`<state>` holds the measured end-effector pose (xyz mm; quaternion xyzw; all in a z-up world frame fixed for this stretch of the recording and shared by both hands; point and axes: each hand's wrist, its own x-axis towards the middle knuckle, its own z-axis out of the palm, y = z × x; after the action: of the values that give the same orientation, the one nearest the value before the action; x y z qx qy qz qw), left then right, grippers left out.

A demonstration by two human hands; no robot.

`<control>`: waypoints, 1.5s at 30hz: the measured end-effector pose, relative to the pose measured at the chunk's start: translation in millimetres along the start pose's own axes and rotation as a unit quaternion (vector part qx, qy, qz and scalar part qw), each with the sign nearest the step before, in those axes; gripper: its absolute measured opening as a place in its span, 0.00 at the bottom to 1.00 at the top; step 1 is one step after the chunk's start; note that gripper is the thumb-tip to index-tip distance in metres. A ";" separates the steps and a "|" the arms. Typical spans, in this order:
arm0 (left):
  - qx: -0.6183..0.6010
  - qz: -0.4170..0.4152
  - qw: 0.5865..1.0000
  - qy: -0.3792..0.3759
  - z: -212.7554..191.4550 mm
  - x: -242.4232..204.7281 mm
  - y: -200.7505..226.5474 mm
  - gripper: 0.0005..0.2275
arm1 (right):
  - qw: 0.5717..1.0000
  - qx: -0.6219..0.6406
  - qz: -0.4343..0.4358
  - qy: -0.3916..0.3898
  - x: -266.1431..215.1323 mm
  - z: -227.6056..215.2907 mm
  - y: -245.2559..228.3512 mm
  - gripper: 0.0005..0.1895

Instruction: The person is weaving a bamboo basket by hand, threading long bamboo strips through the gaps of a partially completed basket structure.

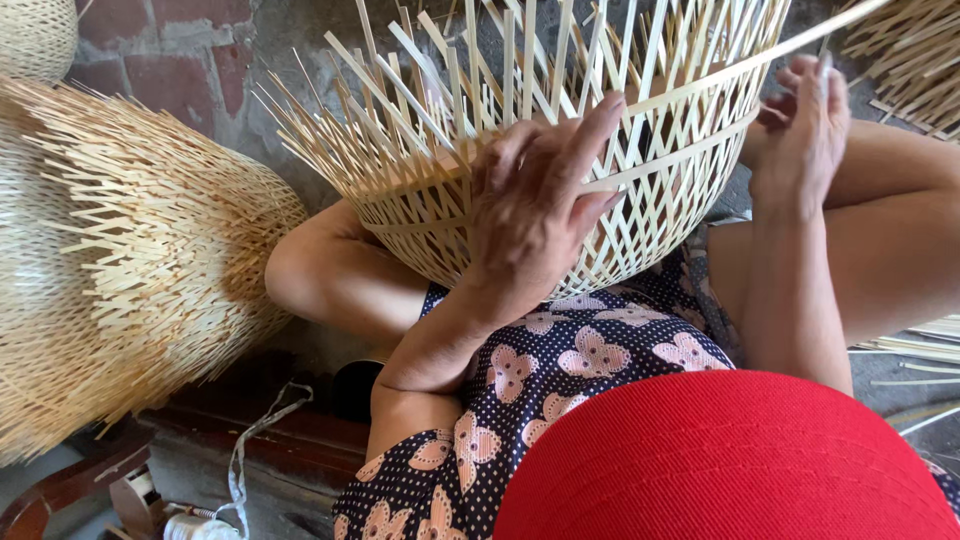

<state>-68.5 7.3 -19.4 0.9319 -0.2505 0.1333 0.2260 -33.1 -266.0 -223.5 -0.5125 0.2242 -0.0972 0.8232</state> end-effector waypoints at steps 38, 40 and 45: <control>-0.303 -0.478 0.792 0.230 -15.5 -124.8 -198.2 0.24 | 0.993 -0.102 0.064 -0.019 5.4 42.5 -32.6 0.32; -0.264 -0.407 0.817 0.313 -23.9 -113.5 -172.4 0.23 | 0.992 -0.107 0.030 -0.052 1.1 39.9 -33.8 0.31; -0.180 -0.073 0.954 0.230 -24.9 -63.2 -80.3 0.28 | 0.989 -0.125 -0.004 -0.076 -4.6 41.7 -33.8 0.31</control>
<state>-82.6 107.2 -49.3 0.8355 -0.1433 0.2801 0.4506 -15.3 -246.3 -176.7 -0.6177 0.1696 -0.0325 0.7672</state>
